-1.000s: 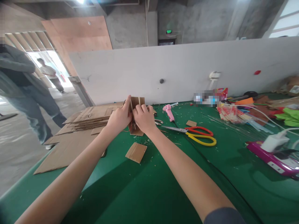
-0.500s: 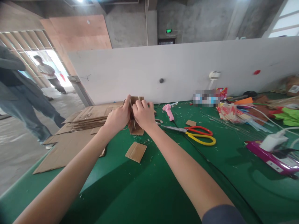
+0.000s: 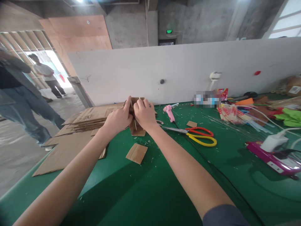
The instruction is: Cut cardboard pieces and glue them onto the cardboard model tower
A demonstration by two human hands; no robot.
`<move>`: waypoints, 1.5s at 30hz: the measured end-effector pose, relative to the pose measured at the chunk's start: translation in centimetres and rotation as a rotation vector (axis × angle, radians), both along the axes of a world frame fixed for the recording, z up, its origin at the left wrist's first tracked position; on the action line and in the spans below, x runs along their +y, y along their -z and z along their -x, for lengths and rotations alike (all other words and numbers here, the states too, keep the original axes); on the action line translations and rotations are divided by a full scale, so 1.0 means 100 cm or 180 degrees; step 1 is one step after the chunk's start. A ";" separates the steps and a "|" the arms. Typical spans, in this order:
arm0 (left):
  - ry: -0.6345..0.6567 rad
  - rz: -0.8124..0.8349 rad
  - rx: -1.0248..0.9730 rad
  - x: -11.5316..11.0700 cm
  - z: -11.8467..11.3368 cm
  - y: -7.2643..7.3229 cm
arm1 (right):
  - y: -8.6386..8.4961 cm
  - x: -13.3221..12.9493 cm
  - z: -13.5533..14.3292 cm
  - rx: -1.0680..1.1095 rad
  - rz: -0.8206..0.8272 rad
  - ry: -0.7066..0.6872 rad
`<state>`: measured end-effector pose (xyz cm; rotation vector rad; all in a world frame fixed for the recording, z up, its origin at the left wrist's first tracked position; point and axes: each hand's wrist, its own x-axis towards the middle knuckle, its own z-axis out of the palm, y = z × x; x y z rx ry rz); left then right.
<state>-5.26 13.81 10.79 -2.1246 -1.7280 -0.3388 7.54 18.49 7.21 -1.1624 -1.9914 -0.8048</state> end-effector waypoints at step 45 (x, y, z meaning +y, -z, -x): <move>0.1476 -0.0359 -0.1538 0.031 0.027 0.013 | -0.009 0.008 -0.048 0.1426 0.1906 -0.1865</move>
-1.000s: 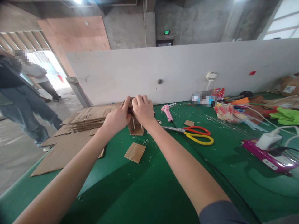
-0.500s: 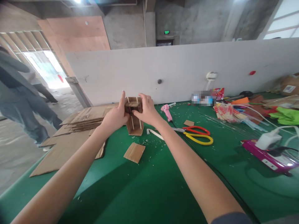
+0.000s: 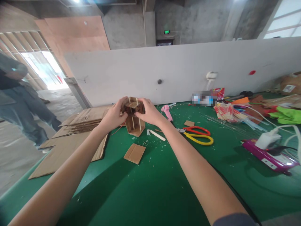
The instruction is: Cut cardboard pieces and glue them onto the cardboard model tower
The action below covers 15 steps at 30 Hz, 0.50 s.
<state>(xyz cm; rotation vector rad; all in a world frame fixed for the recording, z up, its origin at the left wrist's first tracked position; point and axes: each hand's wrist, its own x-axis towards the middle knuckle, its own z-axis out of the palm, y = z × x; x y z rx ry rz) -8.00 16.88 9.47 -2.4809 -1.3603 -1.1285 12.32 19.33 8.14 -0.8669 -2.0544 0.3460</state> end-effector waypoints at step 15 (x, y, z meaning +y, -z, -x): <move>0.0685 0.1293 -0.2340 0.013 -0.002 0.019 | -0.017 -0.011 -0.008 -0.0622 0.0235 0.0256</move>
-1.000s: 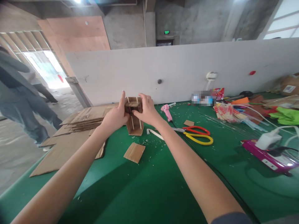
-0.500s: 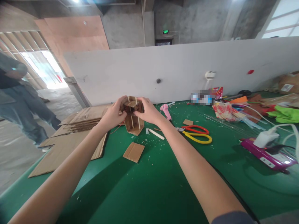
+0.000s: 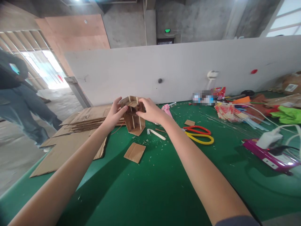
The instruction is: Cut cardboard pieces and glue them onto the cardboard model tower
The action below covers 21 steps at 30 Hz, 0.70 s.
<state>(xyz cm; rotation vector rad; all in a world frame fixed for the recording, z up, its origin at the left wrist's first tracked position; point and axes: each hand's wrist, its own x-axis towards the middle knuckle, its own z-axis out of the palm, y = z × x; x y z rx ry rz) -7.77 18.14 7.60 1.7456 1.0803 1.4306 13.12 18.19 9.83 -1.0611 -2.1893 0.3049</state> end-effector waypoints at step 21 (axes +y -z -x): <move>0.1008 0.0847 -0.0297 -0.007 0.002 -0.002 | 0.014 0.011 0.003 0.0657 0.0200 -0.0362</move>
